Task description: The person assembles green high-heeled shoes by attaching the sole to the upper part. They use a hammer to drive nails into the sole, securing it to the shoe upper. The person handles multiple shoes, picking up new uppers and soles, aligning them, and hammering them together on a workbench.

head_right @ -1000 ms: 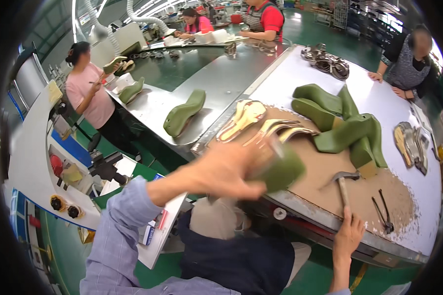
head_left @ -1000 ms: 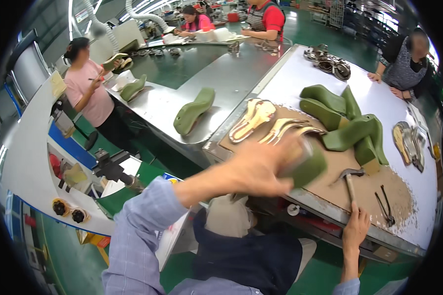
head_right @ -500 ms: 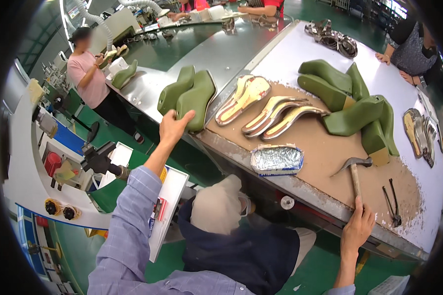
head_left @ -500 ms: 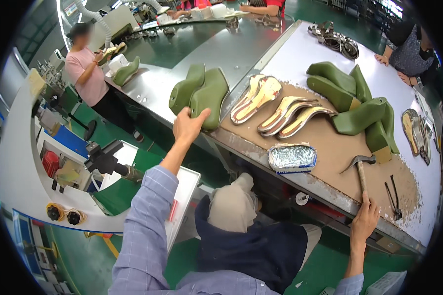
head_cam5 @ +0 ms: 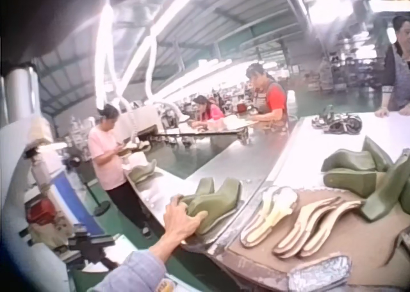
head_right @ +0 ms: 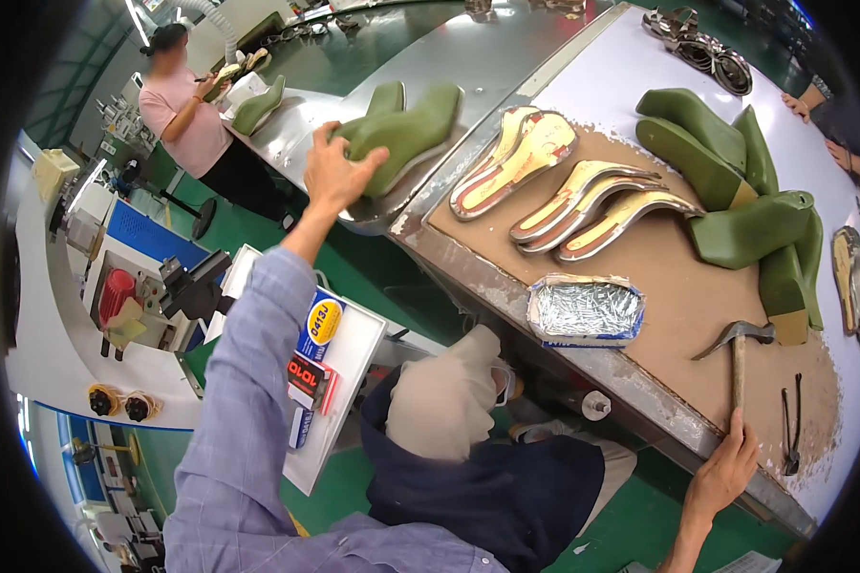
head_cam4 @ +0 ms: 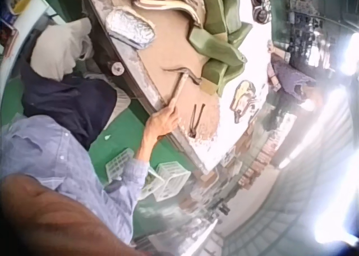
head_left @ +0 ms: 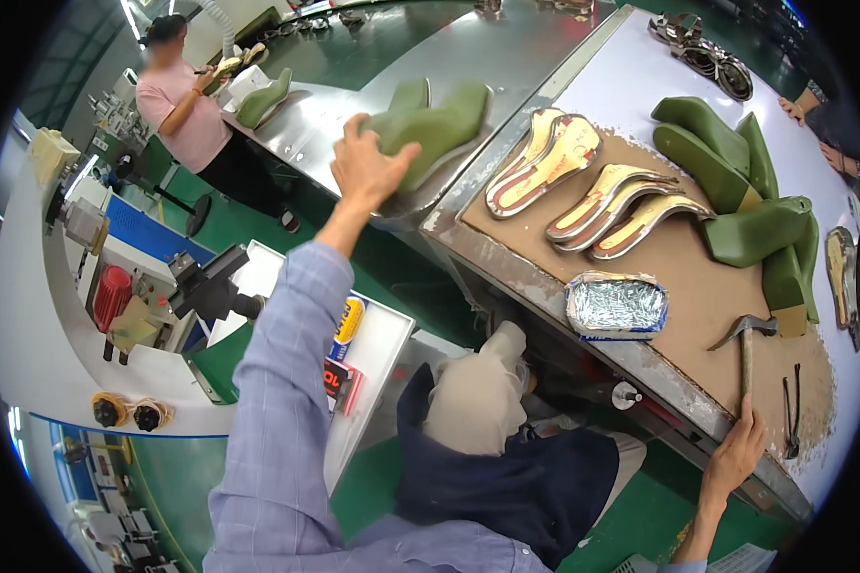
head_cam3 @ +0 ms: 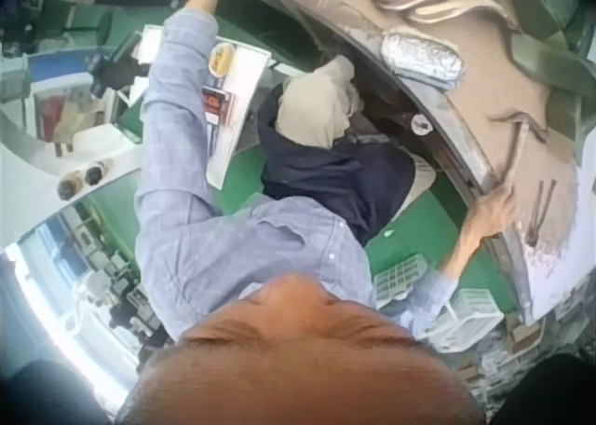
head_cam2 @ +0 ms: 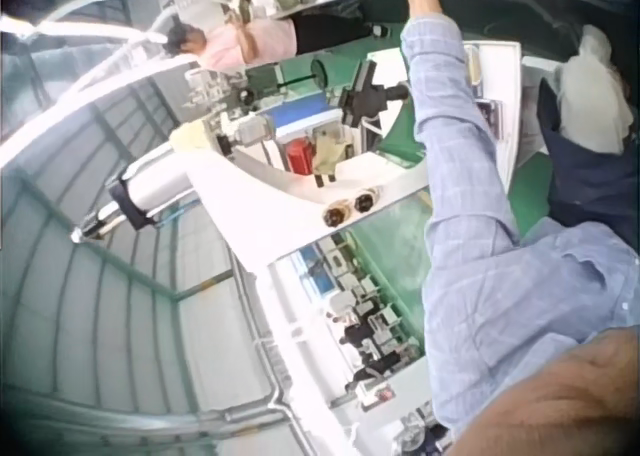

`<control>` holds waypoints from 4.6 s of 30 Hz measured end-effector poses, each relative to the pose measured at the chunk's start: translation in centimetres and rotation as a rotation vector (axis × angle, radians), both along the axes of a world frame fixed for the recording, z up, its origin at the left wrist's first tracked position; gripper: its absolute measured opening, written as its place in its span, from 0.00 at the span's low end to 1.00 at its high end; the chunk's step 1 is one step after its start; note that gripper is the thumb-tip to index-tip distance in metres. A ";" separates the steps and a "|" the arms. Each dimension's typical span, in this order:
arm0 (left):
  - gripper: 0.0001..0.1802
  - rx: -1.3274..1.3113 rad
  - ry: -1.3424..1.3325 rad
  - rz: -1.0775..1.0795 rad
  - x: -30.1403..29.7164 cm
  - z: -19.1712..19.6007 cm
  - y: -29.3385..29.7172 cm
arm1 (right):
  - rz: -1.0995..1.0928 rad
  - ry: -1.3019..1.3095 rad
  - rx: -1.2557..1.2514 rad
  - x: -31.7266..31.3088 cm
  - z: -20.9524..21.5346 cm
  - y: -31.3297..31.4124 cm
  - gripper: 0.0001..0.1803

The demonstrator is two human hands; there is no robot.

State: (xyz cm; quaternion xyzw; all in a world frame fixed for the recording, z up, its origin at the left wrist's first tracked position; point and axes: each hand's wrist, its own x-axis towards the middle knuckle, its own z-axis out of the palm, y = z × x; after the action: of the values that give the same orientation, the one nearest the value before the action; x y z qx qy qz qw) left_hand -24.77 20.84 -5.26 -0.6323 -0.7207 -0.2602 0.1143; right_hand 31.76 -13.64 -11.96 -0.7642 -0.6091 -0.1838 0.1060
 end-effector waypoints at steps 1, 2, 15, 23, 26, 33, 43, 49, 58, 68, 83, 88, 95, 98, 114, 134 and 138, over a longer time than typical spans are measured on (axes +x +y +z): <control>0.37 0.019 0.022 0.031 -1.2 0.0 1.0 | 0.013 0.006 0.009 -0.1 0.0 0.2 0.24; 0.39 -0.002 0.030 0.105 -2.3 0.1 1.9 | 0.023 0.013 0.010 -0.3 0.2 0.5 0.24; 0.59 -0.258 0.087 0.558 -13.1 0.0 13.6 | -0.025 -0.045 -0.093 2.1 -0.7 -0.4 0.20; 0.60 -0.212 0.200 0.531 -13.8 -0.4 14.9 | -0.052 -0.070 -0.096 2.3 -0.9 -1.4 0.19; 0.52 -0.190 0.334 0.557 -13.0 -0.9 14.4 | -0.003 -0.115 -0.041 1.8 -0.9 0.3 0.20; 0.25 0.180 0.037 -0.816 17.8 0.3 15.6 | 0.007 0.018 0.010 -0.3 2.3 1.5 0.26; 0.41 -0.364 0.437 -1.177 42.9 2.4 11.1 | -0.014 0.037 0.017 -0.6 2.0 1.0 0.28; 0.42 -0.083 0.592 -0.861 41.4 1.1 10.7 | -0.006 0.044 0.061 -0.5 2.0 1.3 0.26; 0.47 -0.579 -0.429 -1.055 50.0 -0.2 0.8 | -0.032 0.042 0.089 -0.6 2.4 0.9 0.25; 0.34 0.065 -0.235 -1.499 40.1 9.0 -6.7 | -0.044 0.954 0.551 -0.4 6.1 0.4 0.51; 0.37 0.061 -0.020 -0.581 16.9 -2.6 -1.7 | 0.324 1.916 0.130 -11.3 7.9 -4.6 0.47; 0.39 -0.038 0.009 -0.584 16.1 -3.8 0.7 | 0.299 1.748 0.277 -11.5 6.3 -7.9 0.54; 0.21 0.172 -0.765 -0.425 11.8 -2.0 3.8 | 0.311 1.923 0.029 -11.7 7.8 -9.4 0.50; 0.17 0.232 -1.073 -0.593 16.6 4.3 -2.1 | 0.347 1.678 0.226 -12.2 8.6 -8.7 0.47; 0.35 -0.706 -2.121 -1.127 25.4 2.4 -23.5 | 0.597 1.801 -0.216 -16.5 9.2 -0.3 0.50; 0.17 -0.440 -0.696 -0.838 16.5 3.2 -14.4 | 0.722 0.596 -0.107 -14.2 6.4 6.8 0.38; 0.21 -0.712 -0.017 -1.062 24.7 4.0 -9.4 | 0.712 0.592 -0.085 -14.1 6.3 6.5 0.39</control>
State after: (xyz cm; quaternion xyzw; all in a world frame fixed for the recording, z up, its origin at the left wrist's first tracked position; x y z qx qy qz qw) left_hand -0.11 11.49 -1.28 -0.9005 -0.3522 -0.0310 -0.2530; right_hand 17.68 -7.09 -5.65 -0.5306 -0.7841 0.1154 0.3006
